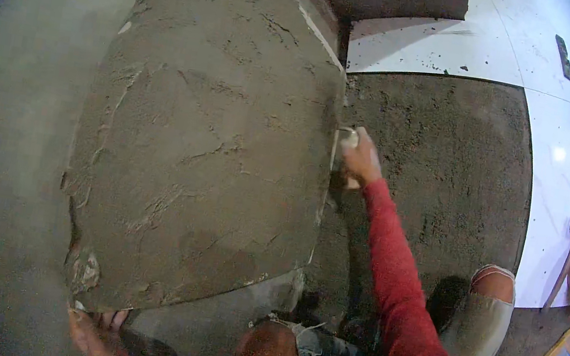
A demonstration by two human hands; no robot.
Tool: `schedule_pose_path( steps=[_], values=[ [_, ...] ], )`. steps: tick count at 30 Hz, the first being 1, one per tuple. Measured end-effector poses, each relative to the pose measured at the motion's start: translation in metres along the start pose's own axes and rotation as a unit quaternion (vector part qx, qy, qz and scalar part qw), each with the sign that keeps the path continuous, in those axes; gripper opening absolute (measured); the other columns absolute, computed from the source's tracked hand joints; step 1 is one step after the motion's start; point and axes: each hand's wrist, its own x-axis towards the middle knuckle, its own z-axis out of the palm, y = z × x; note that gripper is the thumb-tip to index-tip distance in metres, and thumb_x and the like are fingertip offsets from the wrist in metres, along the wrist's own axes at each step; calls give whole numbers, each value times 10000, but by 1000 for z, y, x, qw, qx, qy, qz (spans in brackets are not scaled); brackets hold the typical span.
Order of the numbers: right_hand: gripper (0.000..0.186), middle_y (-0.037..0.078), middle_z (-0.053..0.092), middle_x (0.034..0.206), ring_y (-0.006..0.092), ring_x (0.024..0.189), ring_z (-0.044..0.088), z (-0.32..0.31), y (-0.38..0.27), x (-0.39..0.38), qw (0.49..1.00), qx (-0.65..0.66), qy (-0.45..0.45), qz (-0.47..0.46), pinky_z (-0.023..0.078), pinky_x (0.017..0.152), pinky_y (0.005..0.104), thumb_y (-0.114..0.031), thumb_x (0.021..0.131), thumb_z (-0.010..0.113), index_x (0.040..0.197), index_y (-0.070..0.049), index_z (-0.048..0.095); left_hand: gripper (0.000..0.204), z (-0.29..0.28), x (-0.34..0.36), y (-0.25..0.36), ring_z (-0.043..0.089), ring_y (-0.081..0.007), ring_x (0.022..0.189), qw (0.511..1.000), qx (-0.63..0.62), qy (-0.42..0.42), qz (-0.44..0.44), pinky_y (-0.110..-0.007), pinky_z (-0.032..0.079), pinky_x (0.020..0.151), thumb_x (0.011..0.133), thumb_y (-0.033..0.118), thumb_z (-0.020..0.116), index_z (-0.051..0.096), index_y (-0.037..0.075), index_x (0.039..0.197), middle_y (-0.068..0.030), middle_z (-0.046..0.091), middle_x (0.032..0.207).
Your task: The person places a large white tile onto a surface prepared with mortar, inserts plastic spacers between the tiles, and taps the surface with a rubber mallet. Then, the person uses a trowel to spread mortar across the back of another tile.
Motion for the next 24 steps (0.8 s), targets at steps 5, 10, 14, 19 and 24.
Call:
schedule_pose_path(
  steps=[5, 10, 14, 19, 24],
  values=[
    [252, 113, 564, 753, 205, 497, 556, 25, 36, 68, 969, 149, -109, 163, 458, 429, 330, -214, 860, 569, 945, -7, 456, 407, 5, -7, 0, 504, -161, 733, 998, -13, -25, 62, -358, 501, 679, 897, 432, 589, 475, 109, 1117, -35, 504, 822],
    [511, 176, 614, 929, 261, 700, 585, 12, 3, 96, 989, 58, -129, 42, 489, 614, 364, -266, 851, 582, 1213, 69, 449, 443, 11, -10, 0, 511, -165, 742, 999, 26, -4, 47, -366, 523, 682, 908, 425, 576, 468, 81, 1165, -50, 509, 828],
    [457, 259, 621, 1034, 396, 998, 596, 23, -98, 65, 995, -32, -74, -61, 467, 854, 454, -302, 817, 583, 1099, 43, 485, 414, 18, -16, 9, 500, -158, 713, 998, 41, 11, 40, -356, 543, 669, 924, 364, 569, 479, 61, 1192, -45, 503, 827],
    [445, 321, 605, 1002, 482, 976, 574, 3, -208, 57, 995, -22, -6, -95, 463, 847, 511, -282, 801, 588, 1113, 15, 478, 331, 13, -14, 14, 530, -175, 700, 990, -52, -122, 54, -340, 548, 630, 948, 304, 542, 501, 43, 1146, -56, 511, 841],
    [485, 320, 605, 994, 491, 961, 575, -8, -276, 62, 985, -49, 13, -167, 462, 865, 506, -289, 799, 596, 1152, 17, 468, 351, 31, -19, 7, 588, -164, 749, 995, 7, -87, 51, -343, 563, 701, 990, 314, 460, 517, -24, 1068, -57, 529, 822]
  ],
)
